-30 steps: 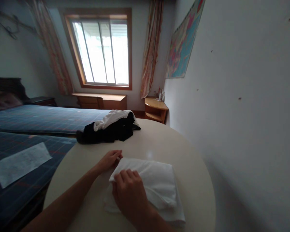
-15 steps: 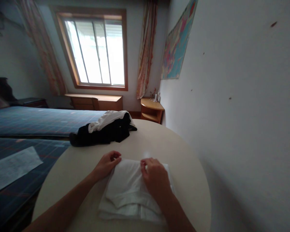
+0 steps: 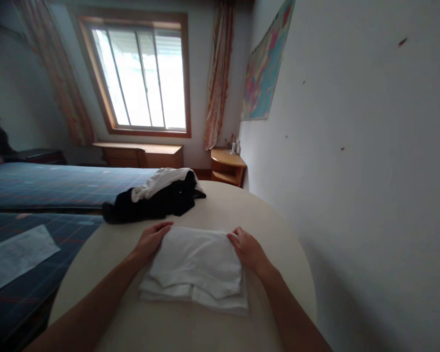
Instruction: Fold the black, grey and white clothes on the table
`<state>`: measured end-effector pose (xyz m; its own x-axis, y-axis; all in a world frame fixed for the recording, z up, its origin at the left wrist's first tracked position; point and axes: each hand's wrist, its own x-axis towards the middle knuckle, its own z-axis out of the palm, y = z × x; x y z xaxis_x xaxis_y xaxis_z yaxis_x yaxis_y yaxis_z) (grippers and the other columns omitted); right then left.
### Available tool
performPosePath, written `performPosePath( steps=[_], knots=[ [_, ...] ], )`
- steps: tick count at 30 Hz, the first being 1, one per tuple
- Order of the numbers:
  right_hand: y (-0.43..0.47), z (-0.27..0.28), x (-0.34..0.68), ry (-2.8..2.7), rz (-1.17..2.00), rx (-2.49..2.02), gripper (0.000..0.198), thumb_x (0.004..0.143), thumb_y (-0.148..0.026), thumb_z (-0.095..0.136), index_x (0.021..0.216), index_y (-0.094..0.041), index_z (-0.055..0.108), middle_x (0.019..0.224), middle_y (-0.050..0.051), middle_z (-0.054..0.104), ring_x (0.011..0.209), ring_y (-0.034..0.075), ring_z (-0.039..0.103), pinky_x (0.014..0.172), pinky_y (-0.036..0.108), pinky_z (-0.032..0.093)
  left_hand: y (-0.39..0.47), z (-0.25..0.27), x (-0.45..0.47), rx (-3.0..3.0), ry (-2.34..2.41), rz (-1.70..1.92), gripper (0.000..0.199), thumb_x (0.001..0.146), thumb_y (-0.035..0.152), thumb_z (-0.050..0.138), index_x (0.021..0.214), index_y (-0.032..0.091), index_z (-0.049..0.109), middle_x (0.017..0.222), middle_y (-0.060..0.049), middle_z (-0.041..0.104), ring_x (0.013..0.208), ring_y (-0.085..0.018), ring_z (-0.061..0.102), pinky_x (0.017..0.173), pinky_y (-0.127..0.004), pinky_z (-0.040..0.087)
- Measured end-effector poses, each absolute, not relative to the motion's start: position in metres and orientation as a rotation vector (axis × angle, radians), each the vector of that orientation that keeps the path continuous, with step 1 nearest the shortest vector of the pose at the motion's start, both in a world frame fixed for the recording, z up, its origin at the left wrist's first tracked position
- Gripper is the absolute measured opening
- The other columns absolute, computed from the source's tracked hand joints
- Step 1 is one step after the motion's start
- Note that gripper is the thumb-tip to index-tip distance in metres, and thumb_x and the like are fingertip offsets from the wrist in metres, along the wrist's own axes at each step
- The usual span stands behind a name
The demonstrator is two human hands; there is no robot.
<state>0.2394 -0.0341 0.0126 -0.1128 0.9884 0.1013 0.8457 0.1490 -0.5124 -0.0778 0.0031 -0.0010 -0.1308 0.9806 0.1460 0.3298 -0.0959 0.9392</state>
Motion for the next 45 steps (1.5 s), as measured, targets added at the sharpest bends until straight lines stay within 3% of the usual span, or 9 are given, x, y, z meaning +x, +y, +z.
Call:
performPosePath(
  steps=[6,10,15,21,25,31,34,38,45],
  knots=[
    [-0.026,0.012,0.236,-2.187,0.150,-1.697,0.029,0.098,-0.033,0.043,0.106,-0.018,0.067,0.112,0.011,0.069,0.106,0.023,0.060,0.095,0.035,0.041,0.011,0.000,-0.079,1.606,1.606,1.265,0.020,0.076,0.027,0.062,0.087,0.017,0.075,0.096,-0.009,0.074,0.092,-0.026,0.068,0.092,-0.040,0.050],
    [-0.036,0.017,0.211,-2.188,0.058,-1.517,0.040,0.100,-0.039,0.040,0.130,-0.023,0.060,0.136,0.009,0.060,0.128,0.022,0.051,0.111,0.040,0.033,-0.007,0.004,-0.063,2.064,1.580,1.301,0.034,0.089,0.032,0.051,0.115,0.019,0.070,0.128,-0.010,0.063,0.122,-0.025,0.056,0.111,-0.041,0.038],
    [-0.054,0.010,0.180,-2.437,0.258,-1.528,0.070,0.096,-0.067,0.032,0.155,-0.029,0.030,0.163,0.005,0.025,0.151,0.029,0.016,0.121,0.052,0.012,-0.035,-0.003,-0.049,2.570,1.459,0.498,0.060,0.095,0.047,0.047,0.151,0.026,0.039,0.160,-0.010,0.031,0.149,-0.032,0.022,0.119,-0.054,0.020],
    [-0.065,0.009,0.184,-2.506,0.359,-1.601,0.078,0.091,-0.074,0.037,0.154,-0.029,0.033,0.164,0.008,0.019,0.151,0.034,0.010,0.121,0.055,0.009,-0.042,-0.005,-0.057,2.541,1.505,0.183,0.073,0.095,0.063,0.040,0.157,0.030,0.023,0.166,-0.009,0.010,0.151,-0.037,0.001,0.117,-0.062,0.015],
    [-0.078,0.023,0.174,-2.561,0.292,-1.397,0.075,0.090,-0.073,0.041,0.147,-0.024,0.044,0.162,0.010,0.026,0.151,0.031,0.012,0.121,0.056,-0.001,-0.040,-0.004,-0.064,2.539,1.408,0.240,0.074,0.094,0.060,0.044,0.157,0.029,0.023,0.166,-0.009,0.009,0.151,-0.037,-0.003,0.117,-0.061,0.017],
    [-0.102,0.023,0.151,-2.795,0.417,-1.024,0.079,0.086,-0.073,0.049,0.154,-0.040,0.027,0.165,0.002,0.016,0.151,0.037,0.006,0.117,0.065,0.003,-0.021,-0.019,-0.082,2.337,1.206,0.537,0.054,0.101,0.037,0.030,0.151,0.021,0.039,0.163,-0.005,0.025,0.152,-0.024,0.010,0.123,-0.046,0.017],
    [-0.103,0.015,0.147,-2.760,0.380,-1.140,0.061,0.094,-0.065,0.043,0.151,-0.046,0.032,0.164,-0.001,0.023,0.150,0.038,0.007,0.115,0.069,0.005,-0.012,-0.025,-0.083,2.141,1.310,0.780,0.054,0.100,0.037,0.028,0.149,0.019,0.042,0.159,-0.006,0.034,0.149,-0.021,0.024,0.123,-0.043,0.020],
    [-0.086,0.007,0.151,-2.636,0.312,-1.389,0.057,0.095,-0.062,0.042,0.149,-0.046,0.035,0.162,-0.002,0.028,0.149,0.041,0.010,0.112,0.073,0.007,-0.008,-0.027,-0.080,2.036,1.460,0.957,0.055,0.100,0.037,0.024,0.147,0.014,0.042,0.155,-0.011,0.041,0.145,-0.021,0.035,0.121,-0.042,0.025],
    [-0.010,-0.005,0.203,-2.098,0.128,-2.111,0.063,0.095,-0.066,0.033,0.152,-0.039,0.034,0.162,0.003,0.027,0.147,0.044,0.012,0.108,0.076,0.010,-0.020,-0.033,-0.071,2.344,1.610,0.469,0.056,0.098,0.037,0.031,0.149,0.014,0.038,0.158,-0.014,0.033,0.149,-0.027,0.023,0.121,-0.053,0.017]
  ],
)
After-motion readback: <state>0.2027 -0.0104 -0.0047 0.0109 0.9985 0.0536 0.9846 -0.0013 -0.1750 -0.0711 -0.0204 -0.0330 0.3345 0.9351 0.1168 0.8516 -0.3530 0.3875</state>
